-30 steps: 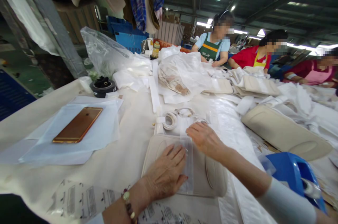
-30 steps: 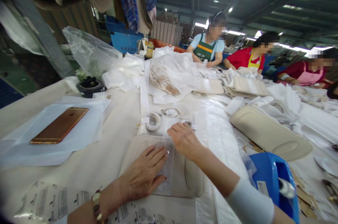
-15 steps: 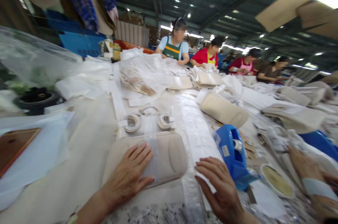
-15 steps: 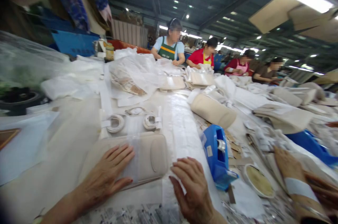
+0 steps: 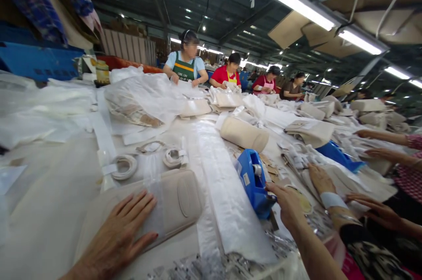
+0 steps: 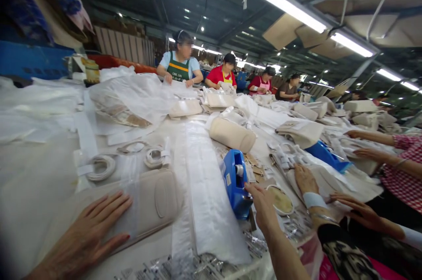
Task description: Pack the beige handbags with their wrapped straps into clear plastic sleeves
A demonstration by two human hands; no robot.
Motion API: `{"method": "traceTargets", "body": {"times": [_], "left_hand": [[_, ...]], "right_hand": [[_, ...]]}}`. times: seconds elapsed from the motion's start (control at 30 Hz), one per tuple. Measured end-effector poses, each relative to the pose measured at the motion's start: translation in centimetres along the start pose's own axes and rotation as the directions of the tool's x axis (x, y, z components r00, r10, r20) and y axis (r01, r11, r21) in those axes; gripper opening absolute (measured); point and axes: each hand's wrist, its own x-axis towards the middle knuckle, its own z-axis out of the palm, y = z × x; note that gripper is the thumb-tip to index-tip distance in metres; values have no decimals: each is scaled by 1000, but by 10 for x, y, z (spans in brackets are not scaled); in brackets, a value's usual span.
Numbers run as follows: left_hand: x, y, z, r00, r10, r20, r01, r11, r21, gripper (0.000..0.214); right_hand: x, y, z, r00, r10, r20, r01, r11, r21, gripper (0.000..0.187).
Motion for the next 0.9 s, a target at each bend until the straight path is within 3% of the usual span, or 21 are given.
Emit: {"method": "traceTargets", "body": {"times": [0.13,0.23,0.3,0.4,0.5,0.6,0.67,0.73,0.83,0.9], "left_hand": [[0,0,-1,1000,-15,19,15,1000,4,60],[-2,0,-1,999,-14,43,13,1000,9,61],[-3,-1,0,999,-2,46,1,1000,20,61],[-4,-2,1,999,12,40,-13,999,36,63],[-3,-3,0,1000,11,29,-11,1000,20,63],[-2,-2,-1,1000,16,13,-16,1000,13,63],[-1,-1,-1,1000,28,11,-28,999,27,62],[0,-1,-1,999,38,8,-38,998,39,61],[-2,-1,2,1000,21,5,-21,999,34,61],[-4,0,2,1000,-7,19,7,1000,14,60]], "right_hand": [[-5,-1,-7,999,40,-28,-34,983,182,23],[-25,4,-24,988,20,-152,28,951,307,26],[-43,16,-34,979,75,-190,-1,931,365,30],[-66,42,-36,977,206,-60,-173,922,346,36],[-76,59,-27,963,246,107,-266,928,262,40],[-71,64,-18,961,255,102,-273,929,248,45],[-63,65,-20,976,213,38,-216,965,146,46],[-56,70,-29,994,108,-4,-108,992,-59,45],[-57,80,-47,999,-4,51,23,921,-388,41],[-64,80,-57,986,-47,158,123,849,-513,37]]}}
